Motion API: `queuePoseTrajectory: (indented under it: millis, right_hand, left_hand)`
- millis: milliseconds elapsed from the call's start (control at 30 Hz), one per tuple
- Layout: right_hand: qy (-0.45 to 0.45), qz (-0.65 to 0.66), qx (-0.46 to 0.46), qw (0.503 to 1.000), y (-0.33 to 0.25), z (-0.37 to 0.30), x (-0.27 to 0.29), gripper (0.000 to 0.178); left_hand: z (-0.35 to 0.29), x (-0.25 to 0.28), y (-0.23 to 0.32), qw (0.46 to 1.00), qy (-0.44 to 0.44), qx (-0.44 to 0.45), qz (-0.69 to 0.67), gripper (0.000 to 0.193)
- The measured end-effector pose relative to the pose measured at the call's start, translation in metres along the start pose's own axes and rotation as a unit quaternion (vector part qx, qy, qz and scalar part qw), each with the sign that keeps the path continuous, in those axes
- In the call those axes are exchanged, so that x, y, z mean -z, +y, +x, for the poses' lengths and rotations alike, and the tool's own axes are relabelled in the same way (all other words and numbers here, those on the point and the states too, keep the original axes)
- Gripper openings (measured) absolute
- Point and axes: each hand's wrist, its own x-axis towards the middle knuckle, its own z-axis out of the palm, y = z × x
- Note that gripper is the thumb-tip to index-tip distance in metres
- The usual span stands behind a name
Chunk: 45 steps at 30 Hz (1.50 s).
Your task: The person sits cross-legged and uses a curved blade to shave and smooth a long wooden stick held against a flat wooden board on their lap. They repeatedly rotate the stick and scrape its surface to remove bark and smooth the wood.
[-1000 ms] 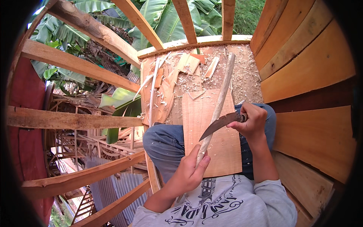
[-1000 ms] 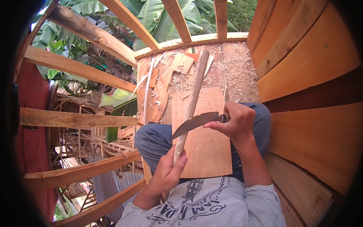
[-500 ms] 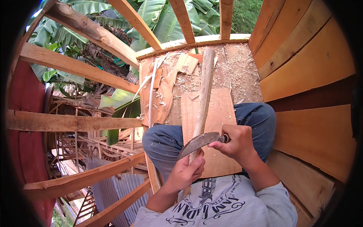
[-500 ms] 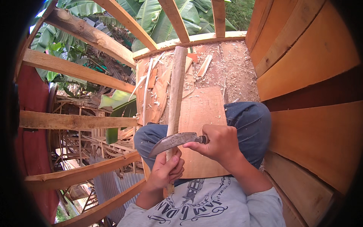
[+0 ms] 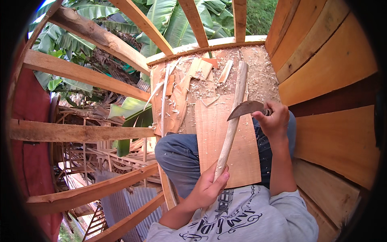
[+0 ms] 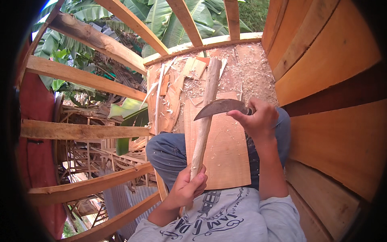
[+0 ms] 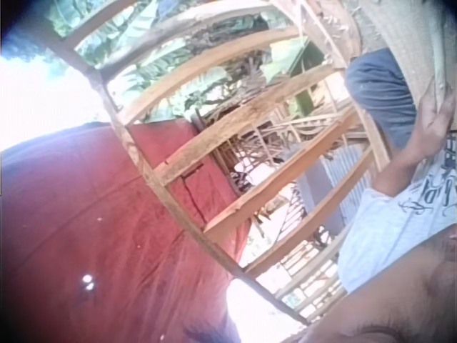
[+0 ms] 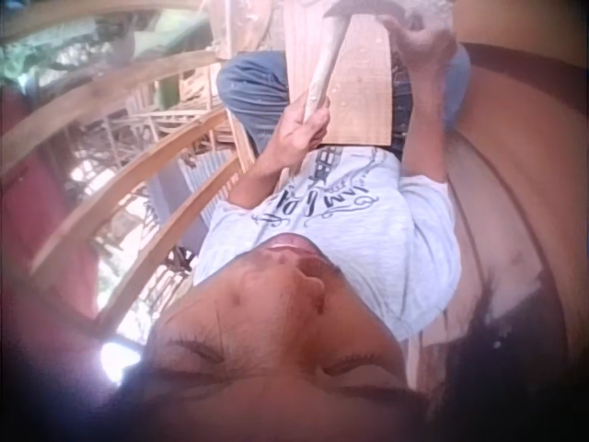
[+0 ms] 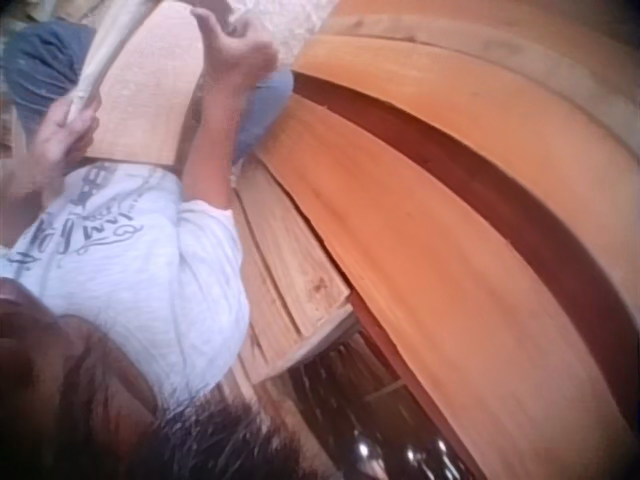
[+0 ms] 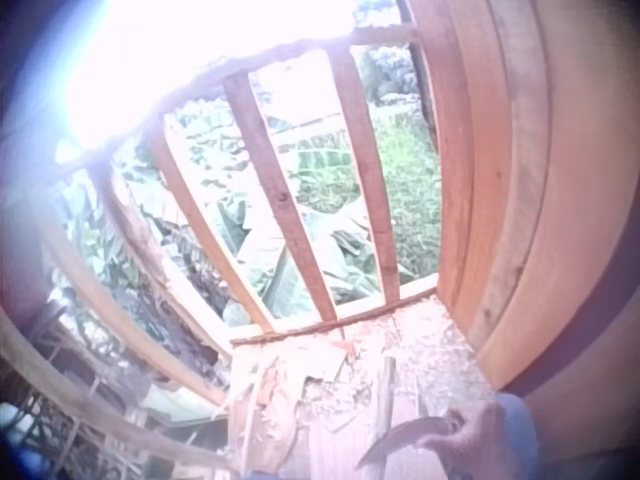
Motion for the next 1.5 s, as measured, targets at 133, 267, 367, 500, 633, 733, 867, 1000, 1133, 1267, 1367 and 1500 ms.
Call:
queuePoseTrajectory:
  millis: [133,267,367,500,633,733,867,1000,1133,1267,1367,1500]
  right_hand:
    - [0.042,0.172,-0.107,0.978,0.025,0.022,0.027,0.067]
    - [-0.064,0.133,-0.003,0.989,-0.016,-0.018,0.03,0.067]
    - [-0.119,0.085,0.109,0.983,-0.045,-0.052,0.013,0.068]
    - [-0.086,0.066,0.059,0.992,-0.033,-0.038,0.003,0.072]
    - [-0.053,0.08,-0.042,0.995,0.006,-0.012,-0.01,0.077]
    - [0.002,0.122,-0.133,0.984,0.027,0.003,-0.002,0.077]
    - [-0.059,0.102,-0.031,0.993,0.0,-0.018,0.027,0.073]
    - [-0.102,0.036,0.085,0.99,-0.032,-0.043,0.022,0.07]
    - [-0.054,-0.016,0.09,0.994,-0.017,-0.028,0.024,0.071]
    - [0.019,-0.024,-0.008,0.999,0.012,-0.005,0.021,0.075]
    - [0.059,0.018,-0.108,0.992,0.037,0.015,0.041,0.075]
    - [-0.045,0.137,-0.105,0.984,0.019,-0.008,0.039,0.073]
  left_hand:
    - [-0.005,0.002,-0.007,0.999,-0.018,-0.016,0.031,0.018]
    - [0.004,0.014,0.007,0.999,-0.004,-0.005,-0.05,0.018]
    - [0.005,0.002,0.012,0.999,0.032,-0.009,-0.014,0.018]
    - [0.008,0.002,-0.001,0.986,0.066,-0.075,0.135,0.013]
    - [0.002,-0.002,0.001,0.952,0.063,-0.111,0.279,0.012]
    - [-0.001,-0.001,0.0,0.963,0.074,-0.079,0.249,0.011]
    - [0.002,0.01,0.002,0.944,0.12,-0.086,0.295,0.013]
    - [0.006,-0.005,0.01,0.929,0.12,-0.132,0.326,0.014]
    - [0.006,-0.012,0.011,0.929,0.112,-0.086,0.341,0.014]
    - [-0.001,-0.014,0.006,0.923,0.085,-0.084,0.365,0.018]
    - [-0.007,-0.012,-0.001,0.935,0.066,-0.007,0.348,0.014]
    - [0.0,0.008,-0.006,0.928,0.129,-0.106,0.333,0.016]
